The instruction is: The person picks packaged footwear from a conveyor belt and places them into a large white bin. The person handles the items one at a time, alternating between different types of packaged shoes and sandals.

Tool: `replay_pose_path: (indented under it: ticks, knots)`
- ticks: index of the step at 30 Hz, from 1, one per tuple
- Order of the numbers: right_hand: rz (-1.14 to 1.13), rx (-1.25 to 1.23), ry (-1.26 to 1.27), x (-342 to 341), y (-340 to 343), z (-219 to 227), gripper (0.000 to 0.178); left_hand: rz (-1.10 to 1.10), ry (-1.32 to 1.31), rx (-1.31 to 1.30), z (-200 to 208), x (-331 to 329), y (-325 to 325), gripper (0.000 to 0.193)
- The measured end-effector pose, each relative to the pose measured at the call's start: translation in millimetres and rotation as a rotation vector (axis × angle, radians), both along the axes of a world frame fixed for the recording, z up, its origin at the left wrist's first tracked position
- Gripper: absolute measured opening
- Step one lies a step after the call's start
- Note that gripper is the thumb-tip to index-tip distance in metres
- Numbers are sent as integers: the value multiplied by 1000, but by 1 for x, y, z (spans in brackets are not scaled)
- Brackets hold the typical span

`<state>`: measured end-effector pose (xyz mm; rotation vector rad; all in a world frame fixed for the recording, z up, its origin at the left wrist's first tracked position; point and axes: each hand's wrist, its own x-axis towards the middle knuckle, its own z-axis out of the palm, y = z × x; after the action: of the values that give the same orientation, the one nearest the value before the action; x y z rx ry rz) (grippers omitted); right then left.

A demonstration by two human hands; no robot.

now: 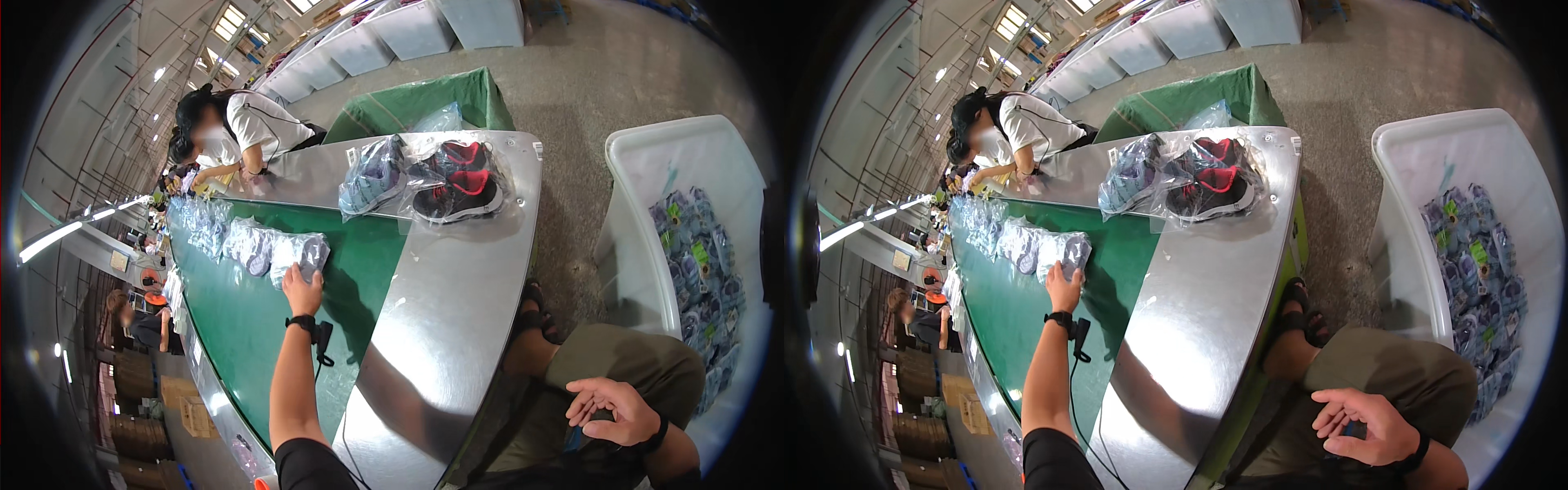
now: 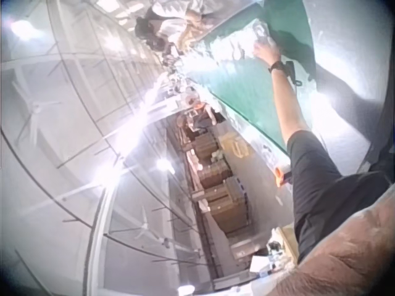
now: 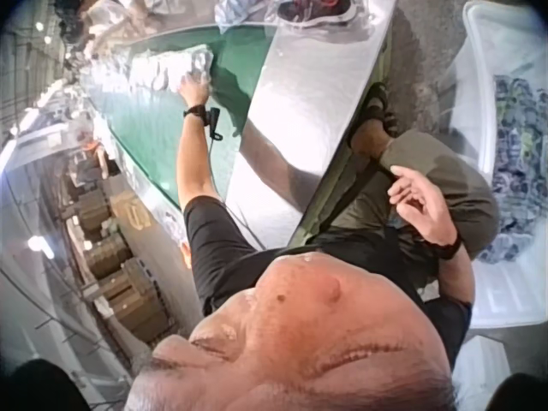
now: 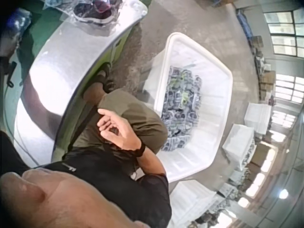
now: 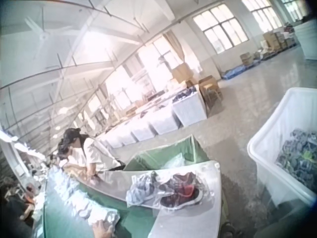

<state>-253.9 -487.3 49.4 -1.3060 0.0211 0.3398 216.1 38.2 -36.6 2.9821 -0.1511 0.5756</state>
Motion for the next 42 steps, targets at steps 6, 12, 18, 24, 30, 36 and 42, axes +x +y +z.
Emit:
replay_pose_path:
  ticks: [6, 12, 18, 24, 30, 36, 42]
  knots:
    - [36, -33, -39, -2, 1, 1, 63, -114, 166, -404, 22, -100, -16, 75]
    - [39, -30, -96, -7, 1, 0, 64, 269, 345, -2063, 37, -176, -11, 95]
    - [-9, -35, -104, -10, 3, 0, 62, 235, 484, -2167, 37, -192, 5, 96]
    - [-13, -83, -134, -10, 6, 1, 62, 242, 585, -1980, 36, -180, -2, 68]
    - [-38, -138, -130, -11, 6, 0, 59, 96, 452, -2078, 49, -178, -20, 54]
    - [-62, -162, -117, -8, 9, -1, 57, -226, 472, -2049, 81, -234, -85, 59]
    - [-60, -8, -35, -9, 11, -9, 72, -418, 831, -1840, 73, -322, -183, 66]
